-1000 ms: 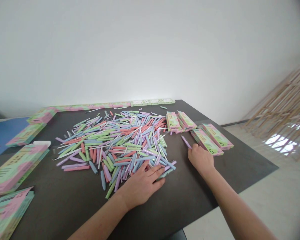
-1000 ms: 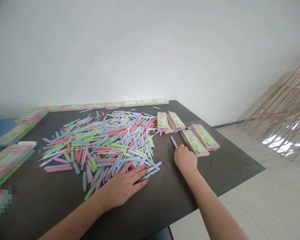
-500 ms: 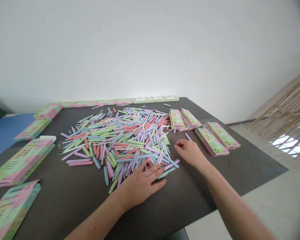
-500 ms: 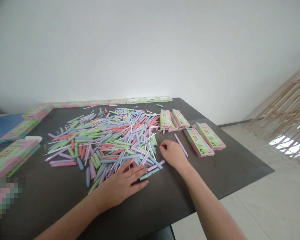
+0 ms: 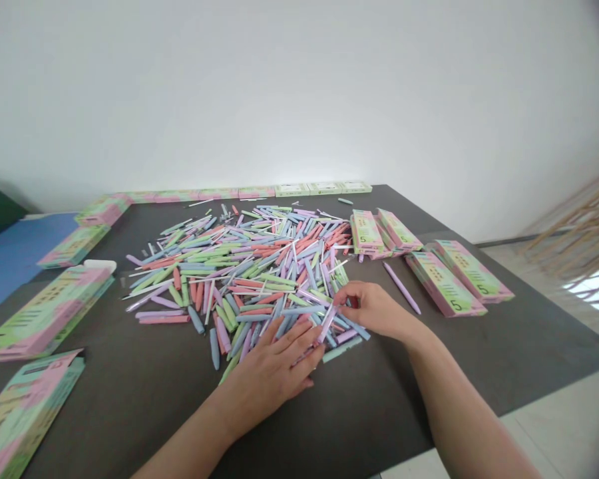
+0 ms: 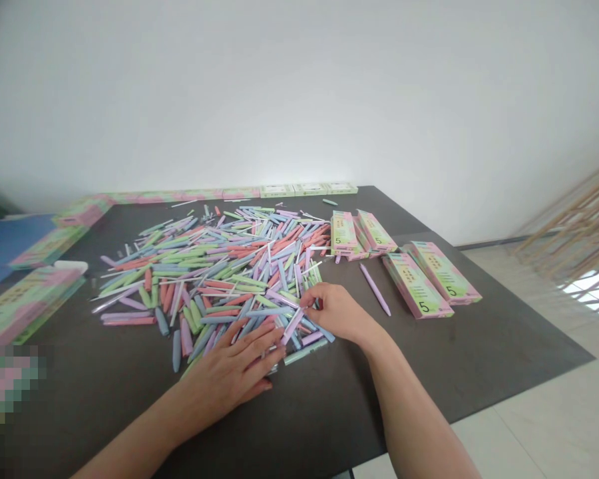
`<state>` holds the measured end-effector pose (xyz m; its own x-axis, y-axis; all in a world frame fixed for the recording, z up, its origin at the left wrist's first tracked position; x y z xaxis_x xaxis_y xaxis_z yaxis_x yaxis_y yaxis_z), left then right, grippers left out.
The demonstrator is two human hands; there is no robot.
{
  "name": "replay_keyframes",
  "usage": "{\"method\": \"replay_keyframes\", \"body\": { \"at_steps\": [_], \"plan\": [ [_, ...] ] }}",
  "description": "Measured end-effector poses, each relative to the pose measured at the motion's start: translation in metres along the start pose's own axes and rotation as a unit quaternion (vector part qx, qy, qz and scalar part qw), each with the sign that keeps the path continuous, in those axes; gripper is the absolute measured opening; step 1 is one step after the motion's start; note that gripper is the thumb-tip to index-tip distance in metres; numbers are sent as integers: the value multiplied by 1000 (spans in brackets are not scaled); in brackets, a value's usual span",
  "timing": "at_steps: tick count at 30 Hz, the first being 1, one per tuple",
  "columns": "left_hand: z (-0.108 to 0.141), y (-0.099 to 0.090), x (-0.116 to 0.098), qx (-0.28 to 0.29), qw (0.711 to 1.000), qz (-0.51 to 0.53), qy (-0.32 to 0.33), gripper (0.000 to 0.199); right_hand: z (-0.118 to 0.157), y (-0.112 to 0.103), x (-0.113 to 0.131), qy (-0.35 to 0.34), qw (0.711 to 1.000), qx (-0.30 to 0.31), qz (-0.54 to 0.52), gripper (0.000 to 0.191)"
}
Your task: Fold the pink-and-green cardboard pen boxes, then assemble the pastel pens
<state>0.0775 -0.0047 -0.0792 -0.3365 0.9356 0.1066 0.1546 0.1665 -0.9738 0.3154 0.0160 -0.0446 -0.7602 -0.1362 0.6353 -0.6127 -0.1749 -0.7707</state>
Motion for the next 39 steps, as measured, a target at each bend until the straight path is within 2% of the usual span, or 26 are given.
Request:
{"method": "replay_keyframes", "body": {
  "at_steps": [5,9,13,17,23,27,31,34,36,39],
  "plan": [
    [2,-1,2,8,999,39,-26,44,7,-1,-7,-26,999,18,-13,25],
    [3,-6,5,33,997,63,-33,43,2,4,-9,-44,999,-27,-3,24],
    [3,-9,7,48,996,73,-32,42,-5,19,-5,-80,995,-62,22,17],
    [3,-8,6,40,996,79,-26,40,-10,30,-3,-59,991,-82,84,14],
    [2,-9,4,31,995,85,-29,42,-11,33,-2,-53,985,-96,133,15],
    [3,-10,4,30,995,87,-29,43,-12,35,-2,-58,984,-101,131,15],
    [4,-9,4,31,996,84,-25,44,-14,30,0,-47,988,-138,41,7],
    [4,-9,4,31,996,86,-23,46,-13,25,0,-15,979,-160,-123,10],
    [5,-8,5,33,995,90,-23,47,-12,25,2,-2,947,-129,-294,16],
    [4,-9,5,36,994,98,-27,51,-8,28,8,-7,856,-42,-515,23]
  ]
}}
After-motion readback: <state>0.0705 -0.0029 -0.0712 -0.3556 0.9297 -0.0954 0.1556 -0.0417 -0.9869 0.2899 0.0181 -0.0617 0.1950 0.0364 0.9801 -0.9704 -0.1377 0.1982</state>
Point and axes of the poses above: each hand's wrist, its own z-axis away from the middle knuckle, its own y-axis out of the palm, x = y × z, the point moved 2 cm from there along -z, towards the middle knuckle, and after that the axes turned 6 degrees about x, right-handed, at the moved point
